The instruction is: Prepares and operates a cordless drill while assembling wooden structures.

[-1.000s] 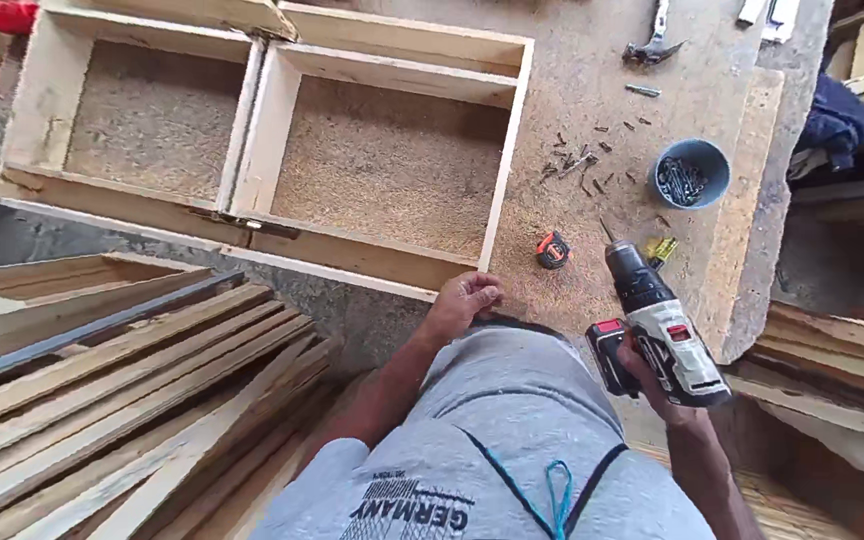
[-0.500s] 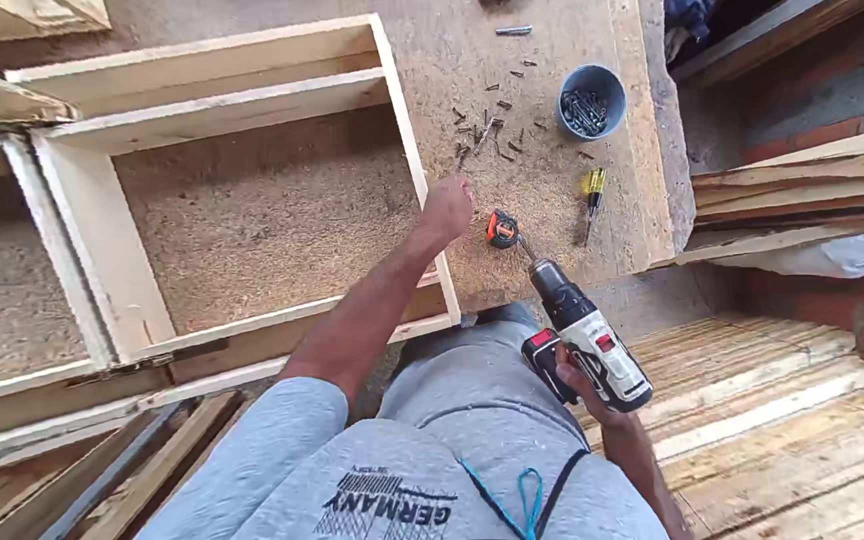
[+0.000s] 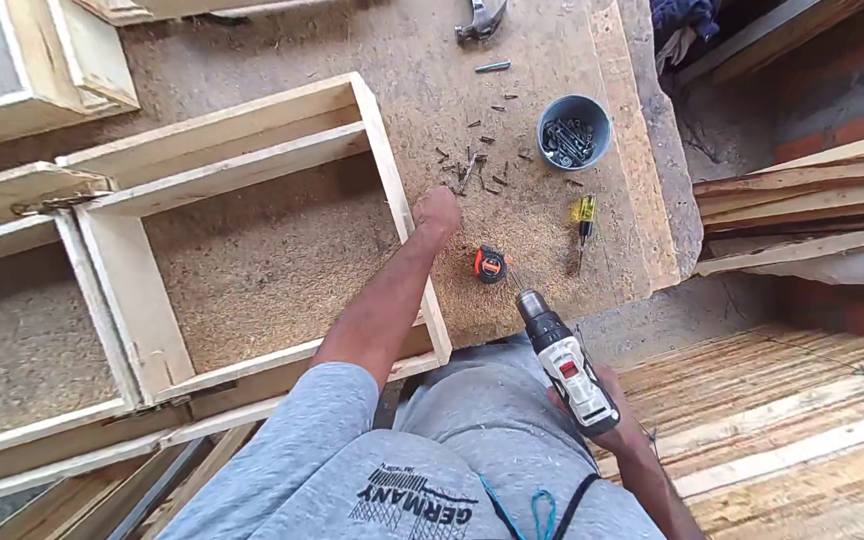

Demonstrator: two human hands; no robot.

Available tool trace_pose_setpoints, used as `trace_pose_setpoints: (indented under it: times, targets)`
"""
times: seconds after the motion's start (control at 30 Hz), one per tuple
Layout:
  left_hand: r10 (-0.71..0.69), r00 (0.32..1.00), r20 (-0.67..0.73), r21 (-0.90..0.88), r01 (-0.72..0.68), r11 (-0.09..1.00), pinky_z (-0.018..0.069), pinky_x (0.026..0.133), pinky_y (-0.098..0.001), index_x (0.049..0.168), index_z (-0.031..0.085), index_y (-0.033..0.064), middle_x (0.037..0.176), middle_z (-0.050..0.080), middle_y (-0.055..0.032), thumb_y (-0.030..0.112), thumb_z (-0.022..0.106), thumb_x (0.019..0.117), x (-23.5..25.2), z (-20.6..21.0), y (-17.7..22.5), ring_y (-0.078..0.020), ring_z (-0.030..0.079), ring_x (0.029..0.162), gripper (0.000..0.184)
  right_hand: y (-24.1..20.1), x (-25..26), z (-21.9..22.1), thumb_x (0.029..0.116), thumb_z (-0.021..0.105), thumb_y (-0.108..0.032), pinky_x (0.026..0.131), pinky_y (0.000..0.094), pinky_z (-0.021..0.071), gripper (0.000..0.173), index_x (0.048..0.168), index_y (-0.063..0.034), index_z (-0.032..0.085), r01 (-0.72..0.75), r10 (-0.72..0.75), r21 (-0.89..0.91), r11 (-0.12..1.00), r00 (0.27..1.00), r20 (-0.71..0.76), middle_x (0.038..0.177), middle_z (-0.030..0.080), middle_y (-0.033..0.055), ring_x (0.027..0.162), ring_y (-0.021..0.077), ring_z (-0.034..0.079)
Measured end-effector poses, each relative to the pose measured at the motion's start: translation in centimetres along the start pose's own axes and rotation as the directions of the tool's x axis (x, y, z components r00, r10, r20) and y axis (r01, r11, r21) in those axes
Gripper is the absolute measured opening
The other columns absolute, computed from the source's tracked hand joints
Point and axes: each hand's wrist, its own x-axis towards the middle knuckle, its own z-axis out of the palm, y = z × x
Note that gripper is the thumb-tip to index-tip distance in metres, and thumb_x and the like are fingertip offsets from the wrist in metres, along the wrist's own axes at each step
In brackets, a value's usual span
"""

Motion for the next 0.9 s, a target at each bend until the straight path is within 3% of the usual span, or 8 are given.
trace_pose_setpoints:
  times: [0.13,0.17,0.23,0.3,0.4,0.5,0.7,0.9]
  targets:
    - [0.246,0.968,-0.044,-0.397,-0.243,0.885,0.0592,0.079,-0.0583,0.106,0.068,0.0000,0.098,0.073,-0.0195,0.024,0.058,0.1016,-2.6,-0.6,-2.4,-0.0357,0.073,0.089,0.026,-0.5,1.6,0.2,0.0844,0.083,-0.036,0.091,0.0259,0.0606,0.048,0.120,-0.0077,0.069,0.023,-0.025,0.029,0.999,0.998,0.064,0.105,0.076,-0.0030,0.098,0.0015,0.071]
    - [0.311,0.950,-0.034,-0.599,-0.268,0.754,0.0639,0.077,-0.0468,0.110,0.065,0.0016,0.094,0.075,-0.0123,0.021,0.060,0.1032,-4.2,-1.0,-3.7,-0.0255,0.076,0.083,0.021,-0.8,2.0,0.3,0.0843,0.083,-0.034,0.092,0.0255,0.0605,0.048,0.121,-0.0072,0.069,0.041,-0.046,0.056,0.998,0.995,0.083,0.106,0.076,-0.0030,0.099,0.0015,0.071]
    - [0.407,0.914,0.003,-0.959,-0.113,0.261,0.0643,0.075,-0.0364,0.131,0.052,0.0026,0.092,0.074,-0.0118,0.006,0.057,0.1038,-7.7,-1.6,-6.6,-0.0208,0.075,0.079,0.028,-1.7,3.1,0.8,0.0846,0.084,-0.031,0.092,0.0278,0.0616,0.048,0.123,-0.0061,0.068,0.082,-0.096,0.117,0.990,0.988,0.123,0.108,0.076,-0.0015,0.099,0.0046,0.072]
    - [0.397,0.918,0.017,-0.976,0.101,-0.192,0.0621,0.077,-0.0337,0.142,0.053,0.0061,0.094,0.073,-0.0110,0.004,0.044,0.1068,-11.5,-1.3,-10.3,-0.0192,0.073,0.081,0.036,-3.2,4.2,1.7,0.0848,0.085,-0.031,0.092,0.0281,0.0618,0.049,0.123,-0.0071,0.068,0.111,-0.134,0.127,0.986,0.973,0.187,0.109,0.076,-0.0021,0.100,0.0051,0.072]
    - [0.276,0.960,0.050,-0.799,0.204,-0.565,0.0627,0.082,-0.0338,0.121,0.058,0.0041,0.099,0.074,-0.0119,0.015,0.034,0.1120,-15.9,-0.8,-15.9,-0.0206,0.074,0.090,0.029,-5.5,5.6,4.4,0.0858,0.083,-0.039,0.090,0.0272,0.0615,0.046,0.118,-0.0094,0.070,0.230,-0.235,0.049,0.972,0.930,0.284,0.106,0.076,-0.0021,0.099,0.0035,0.071]
    - [0.192,0.979,0.068,-0.693,0.184,-0.697,0.0626,0.081,-0.0322,0.106,0.063,0.0015,0.098,0.074,-0.0136,0.018,0.033,0.1123,-19.0,-0.6,-21.5,-0.0202,0.075,0.089,0.035,-8.4,6.2,8.9,0.0897,0.076,-0.044,0.091,0.0250,0.0588,0.046,0.121,-0.0117,0.068,0.377,-0.339,-0.024,0.926,0.857,0.389,0.107,0.074,-0.0025,0.101,-0.0004,0.068]
    - [0.181,0.982,0.053,-0.708,0.165,-0.687,0.0624,0.084,-0.0332,0.111,0.062,-0.0014,0.100,0.074,-0.0163,0.016,0.033,0.1124,-21.6,0.5,-35.5,-0.0221,0.075,0.091,0.034,-13.2,3.6,21.5,0.0969,0.064,-0.044,0.089,0.0208,0.0547,0.044,0.116,-0.0044,0.069,0.405,-0.332,-0.059,0.913,0.818,0.470,0.100,0.074,0.0024,0.097,-0.0032,0.067]
    - [0.201,0.973,0.115,-0.653,0.226,-0.722,0.0631,0.084,-0.0331,0.107,0.060,-0.0013,0.095,0.074,-0.0148,0.015,0.036,0.1120,-24.9,1.1,-46.2,-0.0219,0.076,0.088,0.030,-13.7,-0.5,32.4,0.0907,0.076,-0.041,0.089,0.0205,0.0575,0.040,0.117,-0.0114,0.070,0.393,-0.334,-0.030,0.919,0.816,0.472,0.103,0.075,-0.0040,0.099,-0.0035,0.068]
